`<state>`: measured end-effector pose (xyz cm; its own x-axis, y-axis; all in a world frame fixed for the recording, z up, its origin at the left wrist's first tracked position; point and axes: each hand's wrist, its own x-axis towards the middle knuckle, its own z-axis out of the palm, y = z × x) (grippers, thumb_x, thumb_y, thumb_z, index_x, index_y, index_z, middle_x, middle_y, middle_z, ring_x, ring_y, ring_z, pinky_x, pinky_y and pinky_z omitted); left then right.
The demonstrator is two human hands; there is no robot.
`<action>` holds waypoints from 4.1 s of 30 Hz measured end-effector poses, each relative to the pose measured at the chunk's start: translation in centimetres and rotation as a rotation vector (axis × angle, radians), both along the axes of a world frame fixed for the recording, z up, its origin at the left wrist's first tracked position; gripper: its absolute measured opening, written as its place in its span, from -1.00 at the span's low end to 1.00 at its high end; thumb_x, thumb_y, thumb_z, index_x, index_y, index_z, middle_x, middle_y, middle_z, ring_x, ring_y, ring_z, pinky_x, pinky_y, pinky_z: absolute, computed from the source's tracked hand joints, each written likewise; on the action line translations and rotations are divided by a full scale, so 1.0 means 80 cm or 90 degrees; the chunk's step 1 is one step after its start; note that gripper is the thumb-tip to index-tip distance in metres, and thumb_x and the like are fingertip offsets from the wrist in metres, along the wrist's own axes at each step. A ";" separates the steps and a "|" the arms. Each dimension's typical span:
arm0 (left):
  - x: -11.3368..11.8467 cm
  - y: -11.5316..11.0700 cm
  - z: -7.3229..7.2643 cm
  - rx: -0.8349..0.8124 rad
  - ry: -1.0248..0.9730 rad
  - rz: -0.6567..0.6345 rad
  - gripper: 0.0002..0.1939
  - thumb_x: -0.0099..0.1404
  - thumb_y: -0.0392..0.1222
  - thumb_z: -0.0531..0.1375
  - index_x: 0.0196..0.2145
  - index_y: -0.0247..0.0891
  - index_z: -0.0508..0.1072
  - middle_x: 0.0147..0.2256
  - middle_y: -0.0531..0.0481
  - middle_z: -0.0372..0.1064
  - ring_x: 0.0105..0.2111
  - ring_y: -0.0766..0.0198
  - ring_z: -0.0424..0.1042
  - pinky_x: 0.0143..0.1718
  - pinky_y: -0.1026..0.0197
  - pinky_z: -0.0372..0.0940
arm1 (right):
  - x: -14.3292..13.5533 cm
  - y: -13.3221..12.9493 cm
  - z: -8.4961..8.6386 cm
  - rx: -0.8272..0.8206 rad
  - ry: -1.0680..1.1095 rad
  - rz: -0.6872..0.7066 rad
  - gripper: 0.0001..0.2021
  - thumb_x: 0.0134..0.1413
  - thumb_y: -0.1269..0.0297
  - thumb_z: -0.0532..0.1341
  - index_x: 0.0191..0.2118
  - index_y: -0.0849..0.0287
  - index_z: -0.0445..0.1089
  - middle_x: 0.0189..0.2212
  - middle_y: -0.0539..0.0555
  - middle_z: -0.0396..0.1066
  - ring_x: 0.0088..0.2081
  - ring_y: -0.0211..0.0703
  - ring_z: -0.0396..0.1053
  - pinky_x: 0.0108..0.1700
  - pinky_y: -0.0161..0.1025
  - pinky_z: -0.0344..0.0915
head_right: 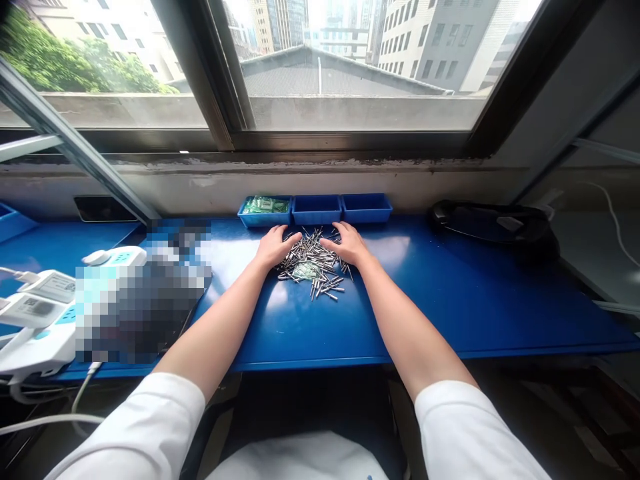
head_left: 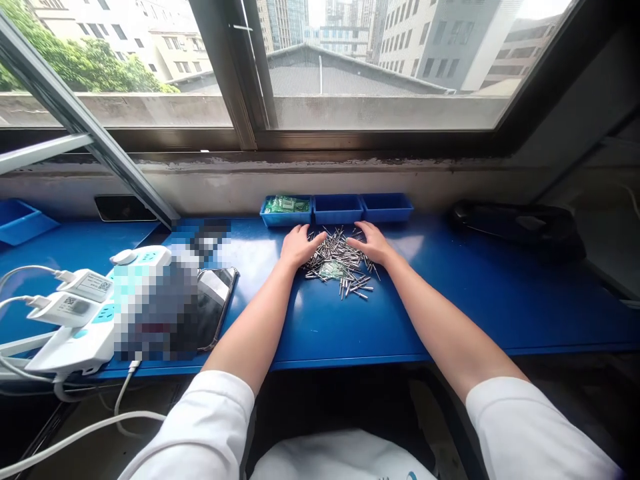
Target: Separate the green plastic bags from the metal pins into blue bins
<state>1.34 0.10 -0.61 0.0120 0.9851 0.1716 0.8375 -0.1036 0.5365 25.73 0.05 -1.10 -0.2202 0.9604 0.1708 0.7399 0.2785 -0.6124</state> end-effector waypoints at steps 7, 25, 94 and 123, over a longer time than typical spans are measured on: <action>-0.018 -0.047 0.011 -0.103 0.037 -0.139 0.27 -0.09 0.45 0.24 0.38 -0.29 -0.14 0.40 -0.34 -0.37 0.39 -0.21 -0.36 0.34 -0.15 -0.15 | 0.009 -0.093 0.007 -0.014 -0.109 0.155 0.32 -0.34 -0.42 0.27 0.42 0.04 -0.43 0.43 0.19 -0.61 0.41 0.28 -0.64 0.35 0.31 -0.29; 0.014 -0.006 0.012 -0.047 0.170 -0.213 0.42 -0.24 0.50 0.28 0.36 -0.44 -0.09 0.35 -0.46 -0.16 0.35 -0.28 -0.14 0.34 -0.10 -0.15 | -0.029 -0.006 0.009 -0.007 -0.161 0.028 0.21 -0.27 -0.27 0.34 0.41 0.21 -0.21 0.38 0.40 -0.18 0.38 0.36 -0.16 0.34 0.15 -0.09; 0.014 0.008 0.007 0.222 -0.069 0.146 -0.67 0.19 -0.20 0.08 -0.12 -0.27 0.49 -0.04 -0.18 0.43 0.03 0.05 0.39 0.14 0.03 0.28 | -0.008 0.029 -0.005 0.201 0.040 -0.136 -0.78 0.02 0.31 0.16 -0.25 0.15 0.54 -0.20 0.15 0.47 -0.03 0.09 0.26 0.12 0.06 0.22; 0.041 -0.002 0.004 0.213 -0.001 -0.289 -0.78 0.36 -0.15 0.08 -0.20 -0.17 0.53 -0.21 0.01 0.54 -0.14 0.22 0.48 0.02 0.13 0.17 | -0.040 0.007 0.011 0.058 0.321 0.072 -0.78 0.03 0.09 0.23 -0.31 0.14 0.44 -0.53 -0.03 0.43 -0.47 -0.22 0.37 -0.36 -0.24 0.31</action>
